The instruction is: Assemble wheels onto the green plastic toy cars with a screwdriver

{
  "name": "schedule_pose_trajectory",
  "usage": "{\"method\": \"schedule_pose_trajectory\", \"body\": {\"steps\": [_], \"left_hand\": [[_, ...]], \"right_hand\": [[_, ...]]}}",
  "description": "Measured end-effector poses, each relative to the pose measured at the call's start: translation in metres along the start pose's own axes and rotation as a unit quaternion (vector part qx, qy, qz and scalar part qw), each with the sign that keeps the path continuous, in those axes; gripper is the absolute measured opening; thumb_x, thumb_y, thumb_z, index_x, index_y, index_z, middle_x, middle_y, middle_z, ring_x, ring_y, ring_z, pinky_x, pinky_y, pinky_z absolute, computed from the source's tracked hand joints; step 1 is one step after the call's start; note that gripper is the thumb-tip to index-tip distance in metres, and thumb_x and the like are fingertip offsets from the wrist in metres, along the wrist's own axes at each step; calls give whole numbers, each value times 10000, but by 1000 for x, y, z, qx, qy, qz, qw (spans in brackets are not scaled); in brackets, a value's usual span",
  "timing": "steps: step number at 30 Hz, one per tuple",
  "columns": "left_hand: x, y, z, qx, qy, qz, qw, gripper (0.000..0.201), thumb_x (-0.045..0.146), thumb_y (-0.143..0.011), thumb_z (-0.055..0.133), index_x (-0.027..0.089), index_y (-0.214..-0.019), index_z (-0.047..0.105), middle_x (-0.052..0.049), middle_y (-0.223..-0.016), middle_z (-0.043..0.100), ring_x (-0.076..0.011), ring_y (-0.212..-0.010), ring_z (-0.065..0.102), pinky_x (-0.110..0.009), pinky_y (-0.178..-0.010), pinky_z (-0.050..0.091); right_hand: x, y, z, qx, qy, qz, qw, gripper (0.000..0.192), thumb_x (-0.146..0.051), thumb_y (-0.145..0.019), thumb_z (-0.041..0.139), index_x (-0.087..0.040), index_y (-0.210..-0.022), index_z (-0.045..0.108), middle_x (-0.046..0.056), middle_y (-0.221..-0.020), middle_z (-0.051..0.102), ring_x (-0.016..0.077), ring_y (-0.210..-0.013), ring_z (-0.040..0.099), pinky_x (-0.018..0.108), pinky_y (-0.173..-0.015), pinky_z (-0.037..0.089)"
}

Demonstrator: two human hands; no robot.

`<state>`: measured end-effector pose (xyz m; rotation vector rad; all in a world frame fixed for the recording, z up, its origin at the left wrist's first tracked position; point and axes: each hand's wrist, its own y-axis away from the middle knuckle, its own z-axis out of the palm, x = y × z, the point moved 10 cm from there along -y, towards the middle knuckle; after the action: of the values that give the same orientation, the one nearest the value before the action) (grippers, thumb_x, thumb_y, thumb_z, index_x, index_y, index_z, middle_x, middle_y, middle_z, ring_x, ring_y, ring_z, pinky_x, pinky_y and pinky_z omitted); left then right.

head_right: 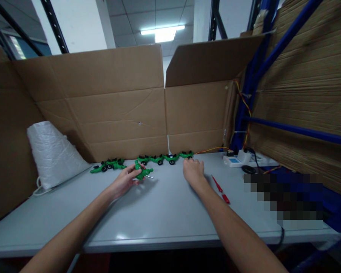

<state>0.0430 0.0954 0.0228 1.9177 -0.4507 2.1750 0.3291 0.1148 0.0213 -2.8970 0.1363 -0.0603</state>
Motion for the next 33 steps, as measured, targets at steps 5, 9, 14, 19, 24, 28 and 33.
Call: {"method": "schedule_pose_trajectory", "body": {"steps": [5,9,14,19,24,28,33], "left_hand": [[0,1,1,-7,27,-6,1000,459,336,-830,896,151,-1214,725,-122,-1106,744,-181,-837,707,-223,-588,481],[0,1,-1,-7,31,-5,999,439,340,-847,879,147,-1214,733,-149,-1143,751,-200,-860,717,-230,-596,490],[-1,-1,-3,-10,19,-2,1000,449,359,-849,877,150,-1217,726,-146,-1108,757,-200,-841,712,-235,-597,484],[-2,-2,-3,-10,2,-1,1000,450,371,-843,878,150,-1204,724,-128,-1073,751,-191,-813,706,-239,-594,471],[-2,-2,-2,-9,-11,-2,1000,460,383,-838,877,152,-1202,719,-129,-1099,739,-199,-841,707,-240,-602,471],[-2,-1,-2,-11,-14,0,1000,457,384,-848,869,151,-1210,716,-125,-1095,745,-185,-824,700,-242,-613,464],[-1,-2,-4,-5,-23,8,1000,453,392,-853,862,152,-1210,720,-135,-1118,752,-195,-829,709,-246,-613,453]], "right_hand": [[-5,2,3,-9,-3,-15,1000,328,-86,-1011,474,-102,-1242,707,238,-1230,743,335,-1177,699,408,-949,480],[-6,2,4,-13,-7,-17,1000,361,-56,-1001,459,-109,-1265,698,238,-1229,741,331,-1159,710,393,-928,502],[-2,4,-2,-2,-13,-1,1000,355,-73,-1015,455,-113,-1274,694,275,-1263,715,355,-1153,711,404,-923,519],[4,4,-3,-4,-17,14,1000,328,-109,-1019,486,-106,-1269,699,287,-1242,718,371,-1147,716,428,-929,531],[4,2,1,-15,-23,16,999,345,-120,-1018,480,-88,-1296,681,282,-1235,724,360,-1131,736,420,-906,552],[1,2,4,-21,-24,12,999,341,-99,-1009,485,-94,-1284,688,277,-1223,735,358,-1137,739,403,-889,562],[-5,2,8,-31,-29,-9,999,348,-65,-1007,459,-118,-1264,687,249,-1206,751,343,-1117,749,390,-877,562]]}}
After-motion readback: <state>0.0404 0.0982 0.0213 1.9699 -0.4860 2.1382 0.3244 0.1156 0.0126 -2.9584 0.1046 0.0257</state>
